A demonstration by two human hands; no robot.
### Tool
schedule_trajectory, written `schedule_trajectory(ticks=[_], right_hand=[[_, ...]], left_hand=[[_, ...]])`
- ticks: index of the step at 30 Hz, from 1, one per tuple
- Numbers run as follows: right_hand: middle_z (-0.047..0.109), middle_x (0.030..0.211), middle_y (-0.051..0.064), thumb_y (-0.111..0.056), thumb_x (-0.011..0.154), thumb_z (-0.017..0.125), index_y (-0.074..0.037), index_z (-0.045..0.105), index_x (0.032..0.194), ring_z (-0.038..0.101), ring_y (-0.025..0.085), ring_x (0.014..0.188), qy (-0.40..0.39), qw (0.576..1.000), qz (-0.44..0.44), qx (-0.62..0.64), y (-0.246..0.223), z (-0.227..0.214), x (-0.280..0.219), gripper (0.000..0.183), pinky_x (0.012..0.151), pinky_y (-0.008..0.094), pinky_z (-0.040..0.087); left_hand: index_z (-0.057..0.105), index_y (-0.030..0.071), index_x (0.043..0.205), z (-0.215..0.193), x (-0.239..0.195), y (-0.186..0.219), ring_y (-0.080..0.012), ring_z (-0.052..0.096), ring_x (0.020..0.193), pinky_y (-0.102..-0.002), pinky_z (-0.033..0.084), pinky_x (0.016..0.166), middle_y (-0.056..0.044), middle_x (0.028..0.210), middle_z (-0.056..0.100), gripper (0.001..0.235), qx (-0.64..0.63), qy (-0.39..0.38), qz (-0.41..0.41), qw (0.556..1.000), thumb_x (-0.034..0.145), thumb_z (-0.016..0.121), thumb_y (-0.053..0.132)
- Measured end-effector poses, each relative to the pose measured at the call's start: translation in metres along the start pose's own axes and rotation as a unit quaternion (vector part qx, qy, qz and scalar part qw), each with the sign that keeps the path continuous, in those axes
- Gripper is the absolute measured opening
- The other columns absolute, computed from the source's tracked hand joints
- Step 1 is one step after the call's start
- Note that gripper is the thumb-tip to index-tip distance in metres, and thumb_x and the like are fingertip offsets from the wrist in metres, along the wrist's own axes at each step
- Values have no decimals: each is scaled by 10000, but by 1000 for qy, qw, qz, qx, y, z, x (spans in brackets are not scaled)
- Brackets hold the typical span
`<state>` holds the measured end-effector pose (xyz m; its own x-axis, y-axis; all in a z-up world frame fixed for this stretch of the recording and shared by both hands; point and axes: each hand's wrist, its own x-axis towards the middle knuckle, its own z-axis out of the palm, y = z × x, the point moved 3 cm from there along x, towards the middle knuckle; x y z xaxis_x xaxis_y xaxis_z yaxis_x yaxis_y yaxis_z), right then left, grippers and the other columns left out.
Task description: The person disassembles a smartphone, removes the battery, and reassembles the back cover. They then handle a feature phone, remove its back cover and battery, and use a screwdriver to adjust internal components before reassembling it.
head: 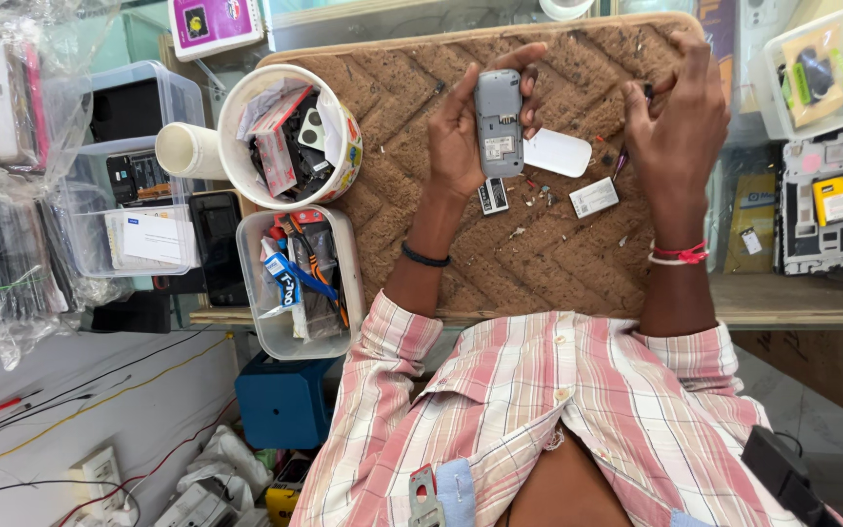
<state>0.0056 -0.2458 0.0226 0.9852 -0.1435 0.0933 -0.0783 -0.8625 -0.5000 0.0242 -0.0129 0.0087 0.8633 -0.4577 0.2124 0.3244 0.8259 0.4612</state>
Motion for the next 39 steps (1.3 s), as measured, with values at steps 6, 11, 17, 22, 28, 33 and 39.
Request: schedule_trajectory(ticks=[6, 11, 17, 22, 28, 33, 39], right_hand=[[724, 1166, 96, -106, 1071, 704, -45, 602, 1347, 708, 169, 1021, -124, 905, -78, 400, -52, 30, -30, 301, 888, 301, 579], [574, 1273, 142, -177, 898, 786, 22, 385, 1499, 644, 196, 1098, -130, 892, -141, 408, -94, 24, -39, 749, 865, 299, 575], [607, 1249, 57, -114, 966, 654, -9, 379, 1613, 565, 100, 942, -169, 831, -22, 530, -78, 10, -30, 711, 769, 240, 499], [594, 1179, 43, -176, 942, 599, -37, 330, 1642, 505, 72, 802, -209, 760, 29, 615, -73, 14, -27, 763, 655, 225, 464], [575, 1190, 58, -143, 1002, 625, -58, 307, 1650, 549, 67, 872, -173, 814, -2, 554, -73, 15, -23, 727, 691, 238, 506], [577, 1274, 60, -48, 1012, 643, -147, 254, 1680, 523, 59, 843, -146, 848, -24, 508, -74, 18, -25, 780, 681, 225, 489], [620, 1265, 54, -32, 1009, 661, -185, 206, 1700, 522, 55, 805, -150, 850, -28, 504, -75, 22, -28, 841, 671, 225, 488]], left_hand=[[503, -63, 1483, 0, -6, -8, -188, 655, 1031, -352, 577, 929, -120, 1175, 662, 575, 191, 50, 87, 977, 1220, 334, 419], [354, 17, 1647, 20, -7, -8, -162, 551, 1251, -356, 463, 1146, -89, 1329, 531, 565, 278, 90, 69, 954, 1252, 248, 406], [394, 167, 1581, 13, 5, -1, -201, 564, 1380, -411, 550, 1152, -79, 1538, 524, 502, 398, 82, 84, 910, 1115, 463, 339], [628, 71, 1415, 9, 2, -5, -218, 648, 1275, -397, 601, 1112, -124, 1446, 612, 384, 407, 126, 128, 896, 1039, 687, 113], [707, 5, 1278, 8, 0, -6, -206, 694, 1196, -348, 619, 1032, -146, 1331, 683, 271, 380, 170, 141, 898, 1012, 710, 56], [726, -27, 1227, 6, -2, -5, -196, 717, 1107, -318, 625, 964, -153, 1254, 713, 237, 384, 193, 130, 893, 998, 713, 31], [740, -28, 1185, 4, -3, -4, -197, 745, 1043, -316, 656, 918, -143, 1196, 731, 207, 380, 196, 134, 894, 995, 706, 46]])
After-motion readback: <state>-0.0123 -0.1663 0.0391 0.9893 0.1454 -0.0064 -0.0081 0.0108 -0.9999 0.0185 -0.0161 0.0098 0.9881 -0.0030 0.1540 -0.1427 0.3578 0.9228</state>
